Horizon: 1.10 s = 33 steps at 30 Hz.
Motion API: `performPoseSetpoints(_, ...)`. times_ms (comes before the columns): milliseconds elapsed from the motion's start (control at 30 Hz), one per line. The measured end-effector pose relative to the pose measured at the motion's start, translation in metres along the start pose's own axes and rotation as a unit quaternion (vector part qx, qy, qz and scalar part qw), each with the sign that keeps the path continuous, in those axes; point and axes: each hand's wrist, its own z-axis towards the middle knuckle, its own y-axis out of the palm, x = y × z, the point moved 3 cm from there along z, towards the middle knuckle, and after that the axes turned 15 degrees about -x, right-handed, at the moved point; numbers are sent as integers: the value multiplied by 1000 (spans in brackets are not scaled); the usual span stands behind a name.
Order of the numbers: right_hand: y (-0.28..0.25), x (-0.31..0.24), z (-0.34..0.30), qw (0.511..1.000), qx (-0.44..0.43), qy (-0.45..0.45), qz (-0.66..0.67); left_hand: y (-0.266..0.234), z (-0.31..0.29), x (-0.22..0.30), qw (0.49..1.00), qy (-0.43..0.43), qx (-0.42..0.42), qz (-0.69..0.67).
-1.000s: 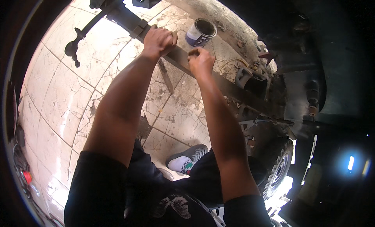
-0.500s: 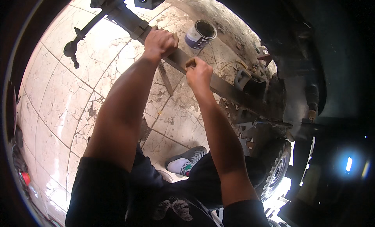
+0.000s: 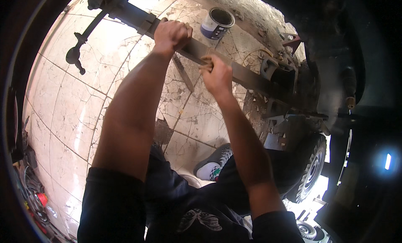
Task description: The person sits beneath a vehicle and uses a small abrasive pad to scrub a metal frame. They repeatedly rub the surface of the frame, occasionally pausing to inspect the pad or adjust their grip, while a paint can rests nearby on the floor.
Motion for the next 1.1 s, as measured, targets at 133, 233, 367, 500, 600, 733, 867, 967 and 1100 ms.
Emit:
performPoseSetpoints(133, 75, 54, -98, 983, 96, 90, 125, 3, -1, 2, 1000, 11, 13, 6)
performPoseSetpoints(233, 195, 138, -170, 943, 165, 175, 230, -1, 4, 34, 999, 19, 15, -35)
performPoseSetpoints(367, 243, 69, -201, 929, 34, 273, 245, 0, -6, 7, 996, -71, -3, 46)
performPoseSetpoints(500, 191, 56, -174, 921, 89, 176, 337, -1, -8, -14, 935, -10, 49, -352)
performPoseSetpoints(600, 164, 71, -154, 888, 66, 175, 420, -3, -42, 11, 987, 67, -52, -134)
performPoseSetpoints(733, 170, 60, -135, 831, 79, 166, 526, -28, -106, 42, 964, 250, -89, -21)
performPoseSetpoints(867, 167, 3, -123, 803, 15, 47, 594, -98, -193, 86, 938, 99, -333, -20)
performPoseSetpoints(967, 144, -36, -126, 800, -11, -40, 598, -114, -252, 88, 972, 104, -210, 35)
performPoseSetpoints(1100, 101, -67, -132, 724, -19, -59, 687, -112, -272, 67, 981, -15, -193, -8)
